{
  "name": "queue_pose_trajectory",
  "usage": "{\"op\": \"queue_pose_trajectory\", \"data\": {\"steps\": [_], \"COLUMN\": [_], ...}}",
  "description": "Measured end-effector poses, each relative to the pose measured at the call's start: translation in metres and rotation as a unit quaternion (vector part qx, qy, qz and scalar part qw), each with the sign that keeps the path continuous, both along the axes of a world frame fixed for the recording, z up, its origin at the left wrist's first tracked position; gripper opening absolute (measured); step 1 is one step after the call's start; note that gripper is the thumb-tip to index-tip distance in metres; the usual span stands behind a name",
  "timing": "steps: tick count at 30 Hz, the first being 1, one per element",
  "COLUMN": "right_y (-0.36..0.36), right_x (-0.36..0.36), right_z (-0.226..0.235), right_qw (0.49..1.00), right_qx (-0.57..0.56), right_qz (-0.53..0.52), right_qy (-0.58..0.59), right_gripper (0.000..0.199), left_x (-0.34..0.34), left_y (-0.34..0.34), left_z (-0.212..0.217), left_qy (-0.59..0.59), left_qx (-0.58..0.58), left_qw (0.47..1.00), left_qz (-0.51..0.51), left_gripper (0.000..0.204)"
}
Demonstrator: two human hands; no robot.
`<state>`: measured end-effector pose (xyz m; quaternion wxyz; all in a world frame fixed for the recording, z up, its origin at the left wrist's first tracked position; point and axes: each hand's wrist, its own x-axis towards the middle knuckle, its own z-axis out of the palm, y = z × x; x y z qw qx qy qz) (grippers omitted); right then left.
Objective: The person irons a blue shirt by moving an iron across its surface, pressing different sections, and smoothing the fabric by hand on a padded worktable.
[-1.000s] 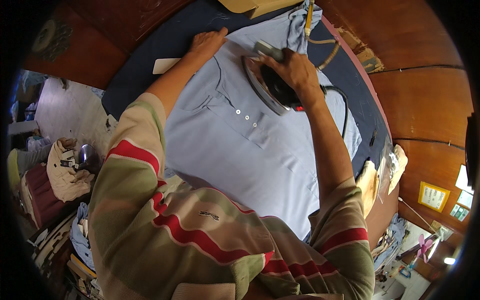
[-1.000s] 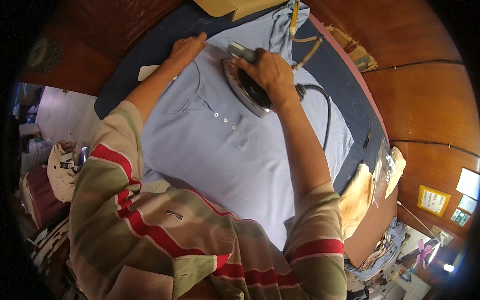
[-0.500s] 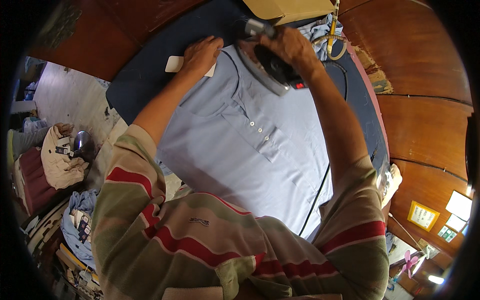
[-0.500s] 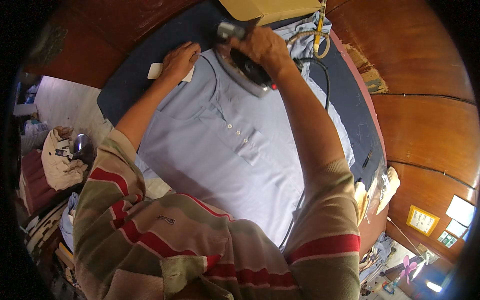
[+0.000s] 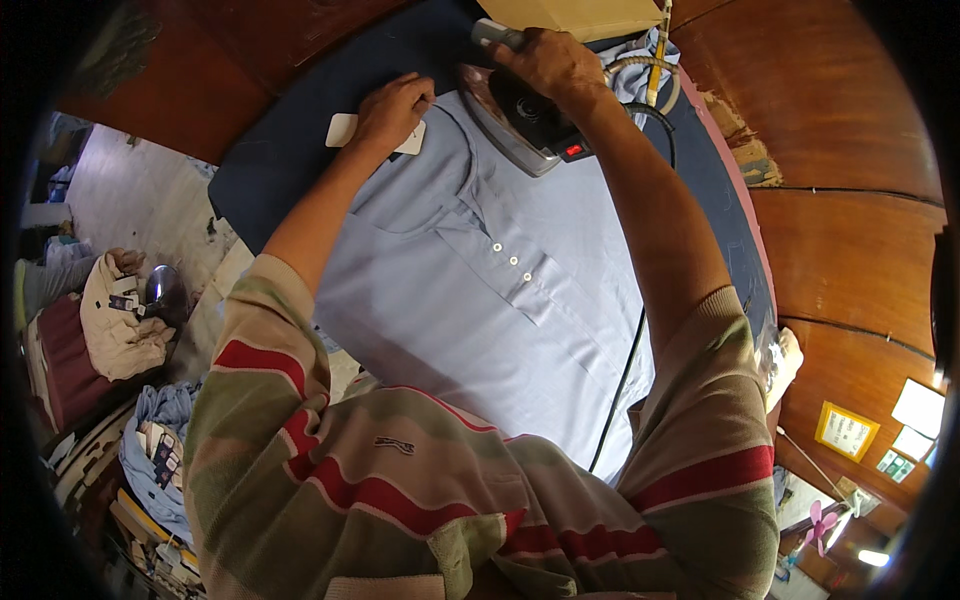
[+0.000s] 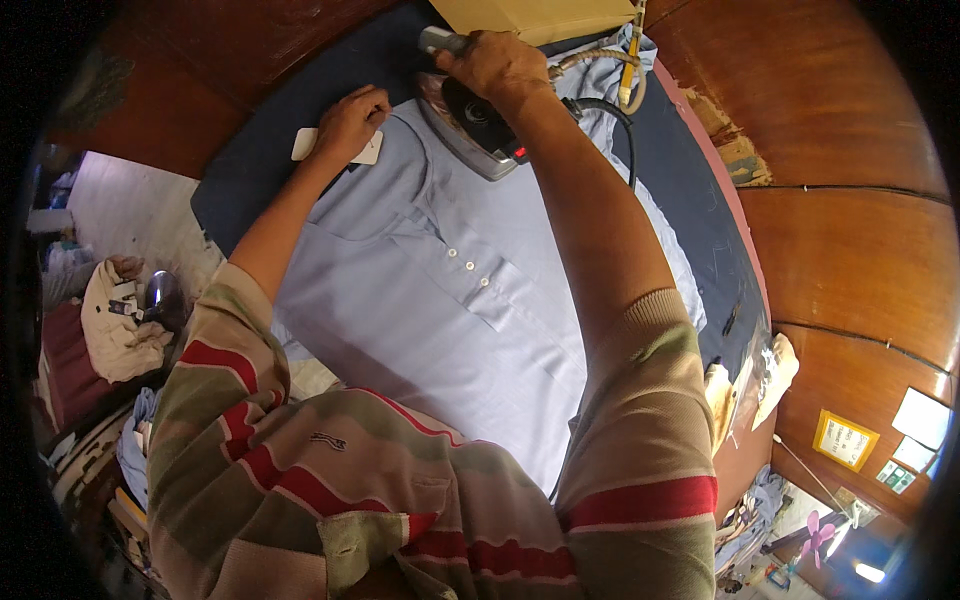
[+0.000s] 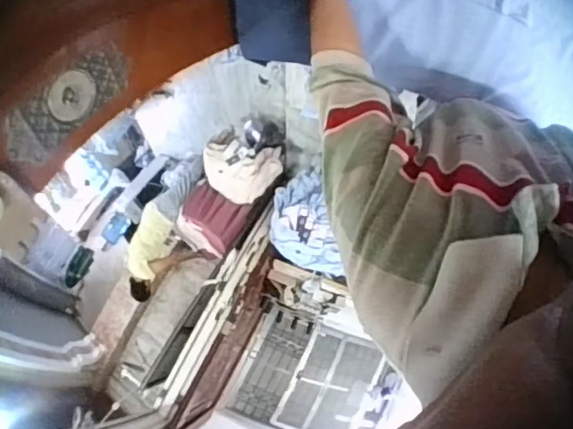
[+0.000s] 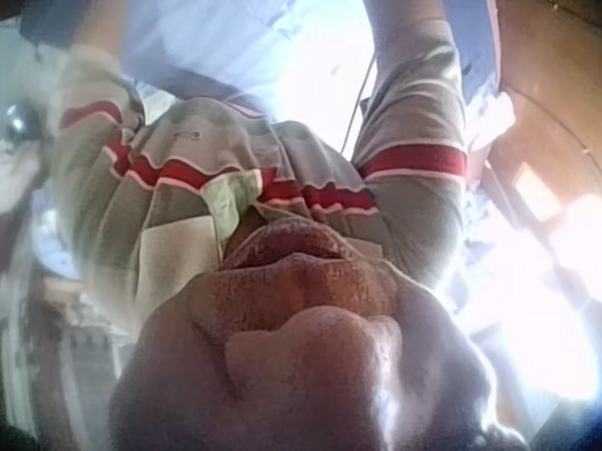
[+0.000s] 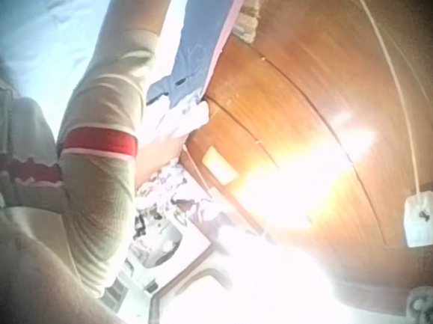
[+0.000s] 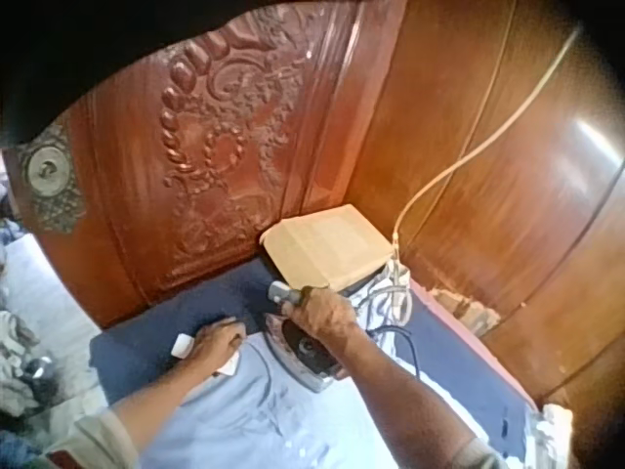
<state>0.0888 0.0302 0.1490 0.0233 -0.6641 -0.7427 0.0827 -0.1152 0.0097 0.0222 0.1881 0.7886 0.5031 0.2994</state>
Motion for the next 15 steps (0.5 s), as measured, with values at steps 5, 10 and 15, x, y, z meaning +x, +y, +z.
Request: {"op": "queue_pose_trajectory", "data": {"steps": [5,10,15], "right_y": [-0.002,-0.038,-0.047], "right_x": [0.011,0.004,0.011], "right_z": [-0.005,0.008,0.004], "right_qw": [0.999,0.998,0.998], "right_qx": [0.037,-0.007,-0.002], "right_qz": [0.018,0.061,0.064], "right_qy": [-0.008,-0.007,0.014], "right_gripper": [0.059,0.059,0.063], "left_x": [0.003,0.0,0.0], "left_y": [0.003,0.006,0.011], "left_z": [0.008,0.005,0.014], "left_qy": [-0.006,0.005,0.013], "left_qx": [-0.053,-0.084,-0.16], "left_qw": [0.999,0.996,0.987], "left_qz": [-0.002,0.018,0.006], "left_gripper": [0.008,0.01,0.015]}}
